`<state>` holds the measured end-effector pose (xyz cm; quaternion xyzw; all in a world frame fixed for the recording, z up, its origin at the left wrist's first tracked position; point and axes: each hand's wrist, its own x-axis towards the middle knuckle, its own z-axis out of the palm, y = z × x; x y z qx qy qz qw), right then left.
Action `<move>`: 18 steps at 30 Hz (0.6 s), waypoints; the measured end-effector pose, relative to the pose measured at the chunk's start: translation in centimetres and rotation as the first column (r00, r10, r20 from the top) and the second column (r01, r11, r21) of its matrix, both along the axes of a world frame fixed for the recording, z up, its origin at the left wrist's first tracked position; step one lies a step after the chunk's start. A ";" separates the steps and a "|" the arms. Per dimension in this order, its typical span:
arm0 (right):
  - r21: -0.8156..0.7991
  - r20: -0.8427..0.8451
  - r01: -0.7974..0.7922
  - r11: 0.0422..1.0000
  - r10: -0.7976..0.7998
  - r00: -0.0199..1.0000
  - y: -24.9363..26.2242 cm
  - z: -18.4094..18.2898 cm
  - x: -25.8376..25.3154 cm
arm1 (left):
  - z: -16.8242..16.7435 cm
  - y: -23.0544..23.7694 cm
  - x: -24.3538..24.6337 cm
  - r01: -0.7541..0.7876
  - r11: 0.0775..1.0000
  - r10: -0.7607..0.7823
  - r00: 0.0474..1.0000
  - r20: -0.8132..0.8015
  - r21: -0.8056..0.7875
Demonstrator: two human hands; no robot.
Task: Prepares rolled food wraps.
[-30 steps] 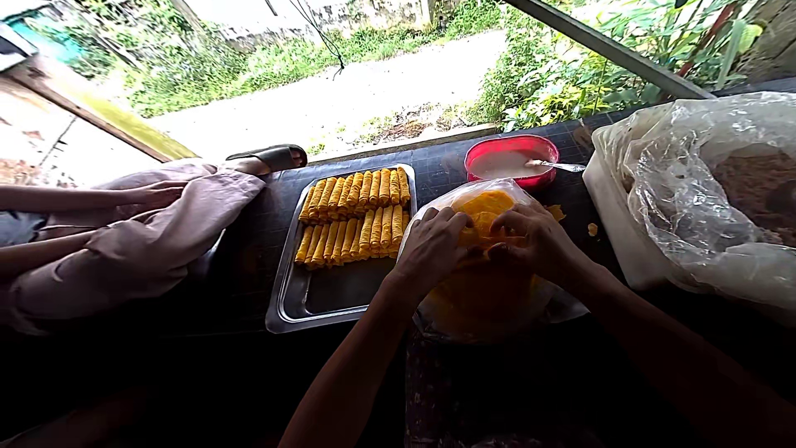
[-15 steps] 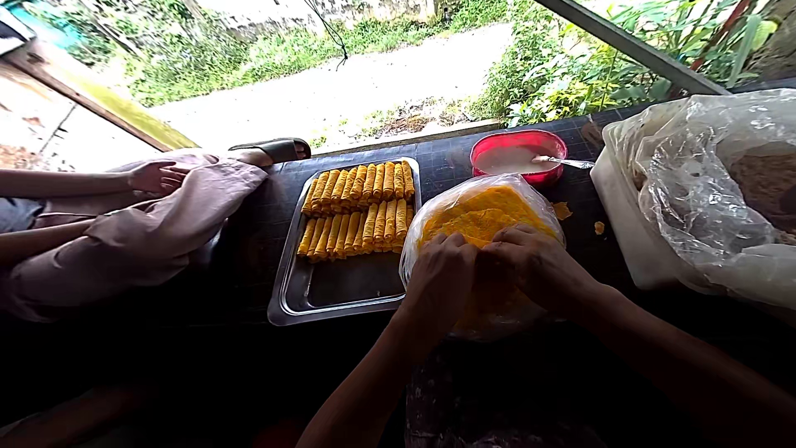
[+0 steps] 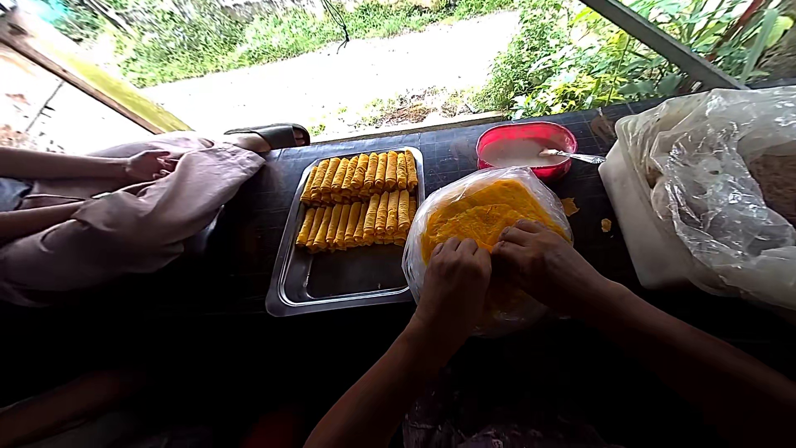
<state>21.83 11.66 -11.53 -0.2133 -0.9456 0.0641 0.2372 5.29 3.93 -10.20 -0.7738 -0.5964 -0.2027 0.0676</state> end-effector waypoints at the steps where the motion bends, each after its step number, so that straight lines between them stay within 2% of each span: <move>1: -0.002 0.002 0.004 1.000 -0.004 1.000 0.1 0.0 0.1 | 0.0 0.1 0.0 0.008 1.000 -0.008 1.000 -0.002 0.006; 7: -0.003 -0.135 0.107 0.994 -0.106 0.985 0.3 -0.5 3.1 | 0.1 0.0 -0.8 0.061 0.998 -0.060 0.996 0.072 -0.011; 12: -0.037 -0.337 0.241 0.970 -0.239 0.911 -1.1 -2.6 6.0 | 0.6 0.6 -0.1 0.153 0.988 -0.157 0.975 0.158 0.037; 18: -0.006 -0.410 0.255 0.967 -0.235 0.882 -1.7 -4.8 6.2 | -0.6 2.2 1.1 0.233 0.972 -0.222 0.934 0.280 -0.006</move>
